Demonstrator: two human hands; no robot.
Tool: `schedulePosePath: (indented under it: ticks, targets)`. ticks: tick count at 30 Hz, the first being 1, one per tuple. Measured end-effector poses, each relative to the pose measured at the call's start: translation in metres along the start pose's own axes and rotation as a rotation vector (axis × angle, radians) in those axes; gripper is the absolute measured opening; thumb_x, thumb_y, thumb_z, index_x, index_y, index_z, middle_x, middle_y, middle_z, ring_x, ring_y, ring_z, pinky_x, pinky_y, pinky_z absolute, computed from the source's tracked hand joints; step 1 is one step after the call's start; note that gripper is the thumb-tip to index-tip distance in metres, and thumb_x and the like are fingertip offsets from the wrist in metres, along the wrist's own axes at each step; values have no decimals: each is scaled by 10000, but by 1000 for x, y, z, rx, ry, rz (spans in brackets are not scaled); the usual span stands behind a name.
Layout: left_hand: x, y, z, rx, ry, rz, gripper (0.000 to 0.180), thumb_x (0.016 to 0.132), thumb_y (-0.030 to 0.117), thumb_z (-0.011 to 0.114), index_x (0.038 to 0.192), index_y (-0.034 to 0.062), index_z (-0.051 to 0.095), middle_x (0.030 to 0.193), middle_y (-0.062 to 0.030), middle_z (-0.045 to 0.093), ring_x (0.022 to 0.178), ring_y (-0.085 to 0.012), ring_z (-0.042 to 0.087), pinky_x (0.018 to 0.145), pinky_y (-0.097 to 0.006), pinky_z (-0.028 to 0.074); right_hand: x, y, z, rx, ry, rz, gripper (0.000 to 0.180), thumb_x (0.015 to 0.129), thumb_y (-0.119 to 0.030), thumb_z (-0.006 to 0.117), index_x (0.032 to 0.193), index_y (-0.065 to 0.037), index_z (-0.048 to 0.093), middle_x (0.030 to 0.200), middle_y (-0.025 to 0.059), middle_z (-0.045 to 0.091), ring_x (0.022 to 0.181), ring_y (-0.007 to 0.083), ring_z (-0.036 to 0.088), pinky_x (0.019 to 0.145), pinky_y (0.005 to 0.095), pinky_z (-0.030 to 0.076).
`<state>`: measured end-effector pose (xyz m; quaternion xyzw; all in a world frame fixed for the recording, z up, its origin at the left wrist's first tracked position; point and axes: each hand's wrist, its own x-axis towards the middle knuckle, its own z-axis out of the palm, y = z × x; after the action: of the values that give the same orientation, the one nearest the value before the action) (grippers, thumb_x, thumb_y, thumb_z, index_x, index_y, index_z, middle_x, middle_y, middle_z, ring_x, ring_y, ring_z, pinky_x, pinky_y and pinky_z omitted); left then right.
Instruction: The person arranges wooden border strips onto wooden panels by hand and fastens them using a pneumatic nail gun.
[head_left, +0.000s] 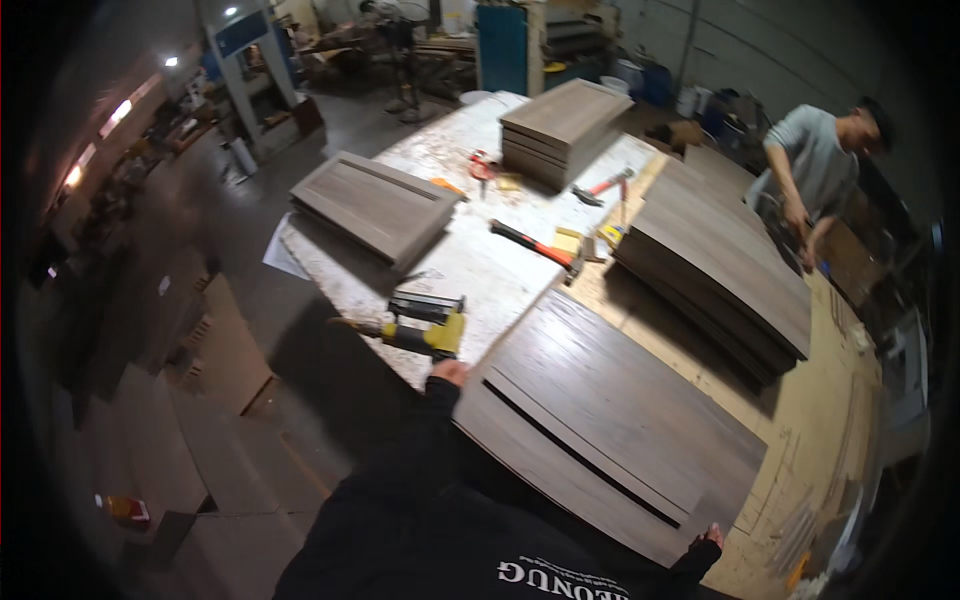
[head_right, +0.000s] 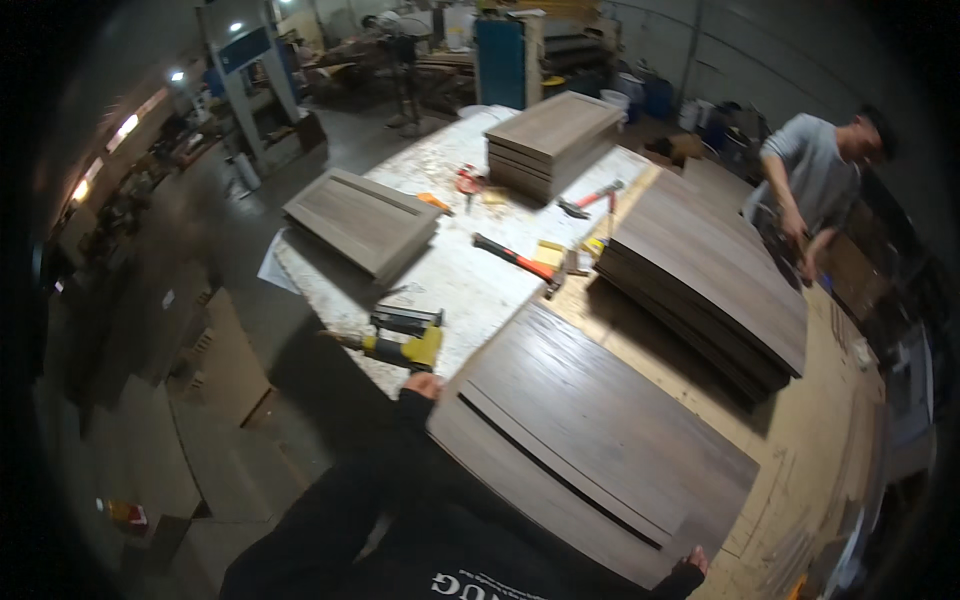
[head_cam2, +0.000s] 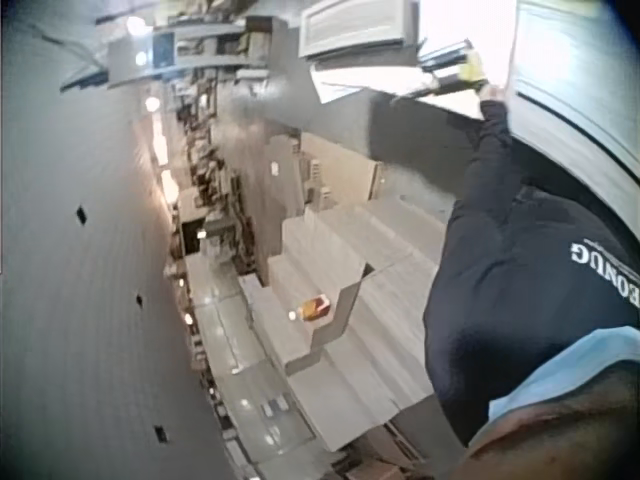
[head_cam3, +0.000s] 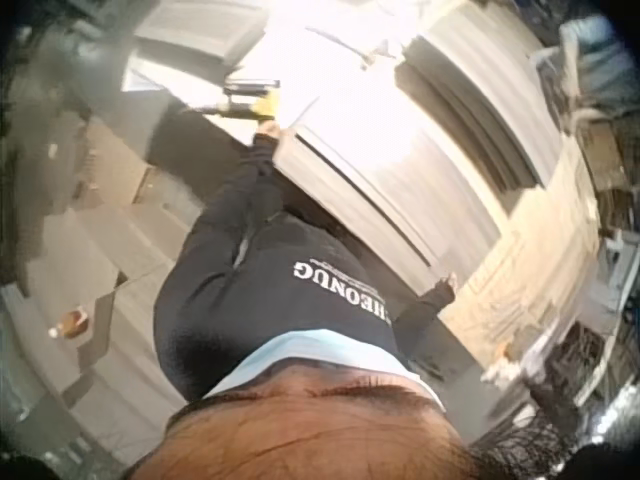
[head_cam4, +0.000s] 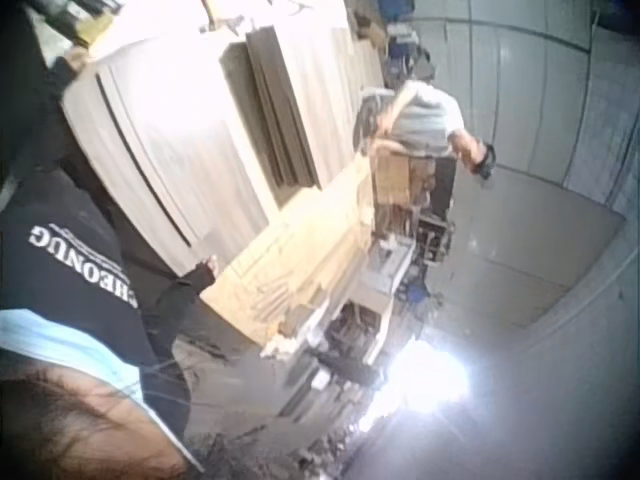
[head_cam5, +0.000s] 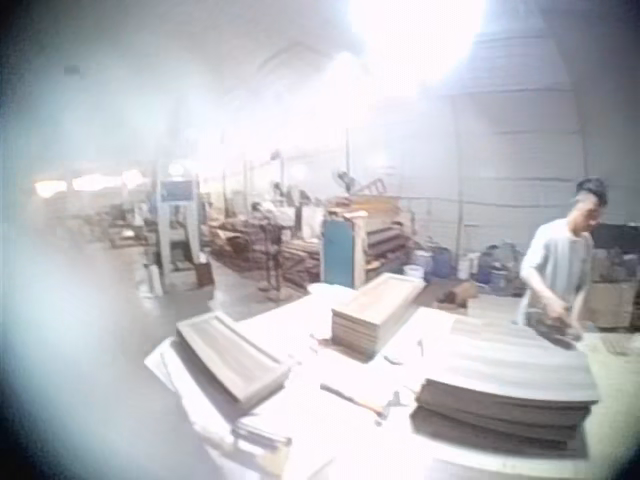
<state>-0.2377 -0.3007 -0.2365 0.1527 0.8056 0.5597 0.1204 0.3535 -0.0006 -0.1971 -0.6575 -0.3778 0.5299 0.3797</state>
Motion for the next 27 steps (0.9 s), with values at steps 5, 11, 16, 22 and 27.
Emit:
schedulePosePath:
  ticks: [5, 11, 16, 22, 27]
  targets:
    - [13, 57, -89, 614, 163, 551, 503, 646, 60, 679, 1125, 95, 530, 949, -145, 533, 916, -340, 521, 814, -416, 420, 11, -53, 10, -326, 212, -609, 340, 761, -251, 730, 608, -99, 466, 567, -55, 405, 554, 73, 350, 514, 245, 327]
    - [43, 77, -87, 1078, -185, 142, 655, 635, 162, 692, 1244, 216, 456, 1062, -76, 547, 1028, -260, 500, 861, -530, 333, -96, -85, 249, -539, -295, -1095, 324, 603, -199, 801, 603, -77, 501, 562, 37, 491, 512, 154, 461, 496, 284, 404]
    - [46, 88, -105, 1025, -322, 269, 746, 589, 177, 750, 1258, 174, 421, 1010, -105, 508, 1007, -275, 496, 862, -494, 344, -208, -101, 429, -465, -922, -1230, 352, 649, -190, 759, 932, -63, 593, 1000, 146, 577, 932, 313, 566, 802, 365, 467]
    - [61, 63, -141, 777, -264, 385, 602, 544, 285, 790, 1061, 119, 529, 947, -104, 511, 930, -288, 502, 809, -423, 360, -274, -68, 482, -614, -1397, -10, 299, 852, -232, 635, 1044, -4, 621, 920, 28, 652, 806, 99, 588, 753, 234, 467]
    - [59, 79, -107, 674, -156, 463, 483, 536, 463, 766, 827, 107, 618, 815, -82, 533, 812, -287, 523, 734, -425, 379, -273, 58, 495, -72, -1717, 756, 434, 887, -452, 506, 1055, -60, 583, 893, 11, 632, 832, 103, 582, 730, 267, 467]
